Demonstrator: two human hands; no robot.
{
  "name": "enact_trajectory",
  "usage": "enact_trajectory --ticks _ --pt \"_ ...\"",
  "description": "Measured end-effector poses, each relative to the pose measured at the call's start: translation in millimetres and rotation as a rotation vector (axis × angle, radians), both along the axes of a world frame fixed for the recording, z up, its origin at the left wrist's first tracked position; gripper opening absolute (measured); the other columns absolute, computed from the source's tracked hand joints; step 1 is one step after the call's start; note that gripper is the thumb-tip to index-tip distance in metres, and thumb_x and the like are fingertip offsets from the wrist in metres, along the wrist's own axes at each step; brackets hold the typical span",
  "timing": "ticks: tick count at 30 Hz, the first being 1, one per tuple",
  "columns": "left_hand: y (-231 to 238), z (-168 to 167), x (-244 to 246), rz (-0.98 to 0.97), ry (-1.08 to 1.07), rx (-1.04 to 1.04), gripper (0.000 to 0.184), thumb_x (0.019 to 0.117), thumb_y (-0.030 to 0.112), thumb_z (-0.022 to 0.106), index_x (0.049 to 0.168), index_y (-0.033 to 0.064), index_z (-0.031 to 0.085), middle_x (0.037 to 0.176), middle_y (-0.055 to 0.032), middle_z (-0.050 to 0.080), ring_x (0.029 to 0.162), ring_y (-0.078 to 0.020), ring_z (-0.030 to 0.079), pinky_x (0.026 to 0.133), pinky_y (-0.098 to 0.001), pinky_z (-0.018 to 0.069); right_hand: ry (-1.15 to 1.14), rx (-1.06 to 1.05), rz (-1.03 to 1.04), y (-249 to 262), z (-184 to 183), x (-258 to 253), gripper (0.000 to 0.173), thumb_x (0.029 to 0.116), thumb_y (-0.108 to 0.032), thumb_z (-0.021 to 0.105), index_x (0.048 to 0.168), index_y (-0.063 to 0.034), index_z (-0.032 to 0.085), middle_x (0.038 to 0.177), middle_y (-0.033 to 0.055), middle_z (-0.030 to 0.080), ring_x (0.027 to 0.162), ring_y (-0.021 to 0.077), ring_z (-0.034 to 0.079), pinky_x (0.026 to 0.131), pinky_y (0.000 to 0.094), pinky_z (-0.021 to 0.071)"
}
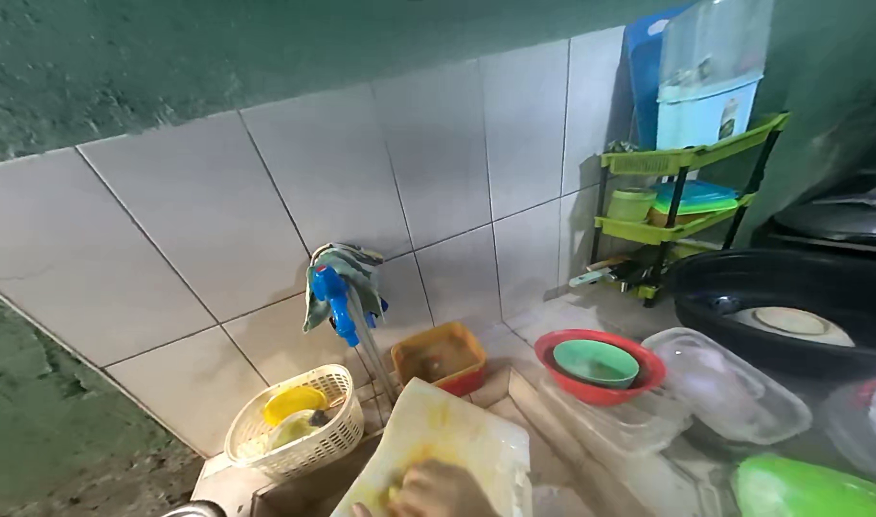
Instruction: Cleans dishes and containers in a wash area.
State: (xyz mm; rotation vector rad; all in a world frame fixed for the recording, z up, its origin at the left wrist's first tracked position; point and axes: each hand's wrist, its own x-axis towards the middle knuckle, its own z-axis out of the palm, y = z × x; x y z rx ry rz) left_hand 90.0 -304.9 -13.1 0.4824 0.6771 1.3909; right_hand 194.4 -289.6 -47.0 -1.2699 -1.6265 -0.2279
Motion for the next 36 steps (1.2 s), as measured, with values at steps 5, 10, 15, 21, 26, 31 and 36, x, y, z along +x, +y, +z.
enact_trajectory --ticks 5,10,15,21,26,31,36 --pt "-9 -5 -2 -0.032 0.107 -0.016 0.027 0.1128 0.031 0.026 0.12 0.0129 0.045 0.09 0.0095 0.07 0.086 -0.0005 0.07 0.075 -0.0259 0.0611 0.271 -0.372 -0.204 19 9 40 0.026 0.1004 -0.021 0.061 0.101 0.0006 0.076 0.103 0.0191 0.074 0.1 0.0353 0.072 0.089 0.0535 0.0562" --pt "7 -10 -13 -0.12 0.102 0.073 0.033 0.1115 0.035 0.024 0.12 0.0147 0.049 0.093 0.0092 0.073 0.09 -0.0026 0.072 0.08 -0.0288 0.0626 0.079 -0.013 -0.071 18 9 8 0.018 0.0944 -0.016 0.066 0.087 -0.002 0.074 0.085 0.0144 0.073 0.079 0.0279 0.074 0.068 0.042 0.0615" --pt "4 -12 -6 -0.109 0.13 0.073 0.031 0.1114 0.032 0.024 0.124 0.0127 0.046 0.094 0.0094 0.072 0.09 -0.0002 0.07 0.081 -0.0261 0.0614 0.251 -0.277 -0.161 20 27 3 0.024 0.0991 -0.017 0.06 0.099 0.0017 0.074 0.097 0.0179 0.074 0.092 0.0322 0.073 0.081 0.048 0.0593" --pt "-2 -10 -12 -0.147 0.129 0.047 0.031 0.1116 0.031 0.025 0.122 0.0136 0.048 0.094 0.0073 0.074 0.09 -0.0046 0.073 0.08 -0.0299 0.063 0.316 -0.22 -0.272 38 29 37 0.017 0.0979 -0.014 0.067 0.097 0.0013 0.075 0.095 0.0186 0.073 0.091 0.0356 0.073 0.081 0.0549 0.0577" --pt "10 -19 -12 -0.117 0.031 0.119 0.037 0.1109 0.037 0.026 0.112 0.0189 0.058 0.091 0.0095 0.075 0.09 -0.0043 0.073 0.08 -0.03 0.0627 0.05 0.088 -0.028 23 18 -14 0.015 0.0931 -0.016 0.066 0.085 -0.0053 0.073 0.083 0.0098 0.073 0.076 0.0231 0.072 0.064 0.0366 0.0601" --pt "4 -9 -12 -0.069 0.094 0.085 0.037 0.1106 0.041 0.025 0.114 0.0189 0.055 0.09 0.0086 0.076 0.086 -0.0055 0.074 0.075 -0.0313 0.0648 0.281 -0.222 -0.229 23 26 13 0.015 0.0961 -0.012 0.065 0.095 -0.0008 0.074 0.092 0.0154 0.073 0.085 0.0313 0.073 0.074 0.0498 0.0602" --pt "25 -14 -28 0.029 0.0 0.168 0.042 0.1095 0.047 0.028 0.11 0.0211 0.062 0.091 0.0071 0.077 0.088 -0.0076 0.075 0.076 -0.0344 0.0652 0.023 0.163 0.016 -19 -25 -8 0.014 0.0957 -0.018 0.064 0.086 -0.01 0.07 0.082 0.0079 0.07 0.075 0.0205 0.07 0.065 0.0322 0.0586"
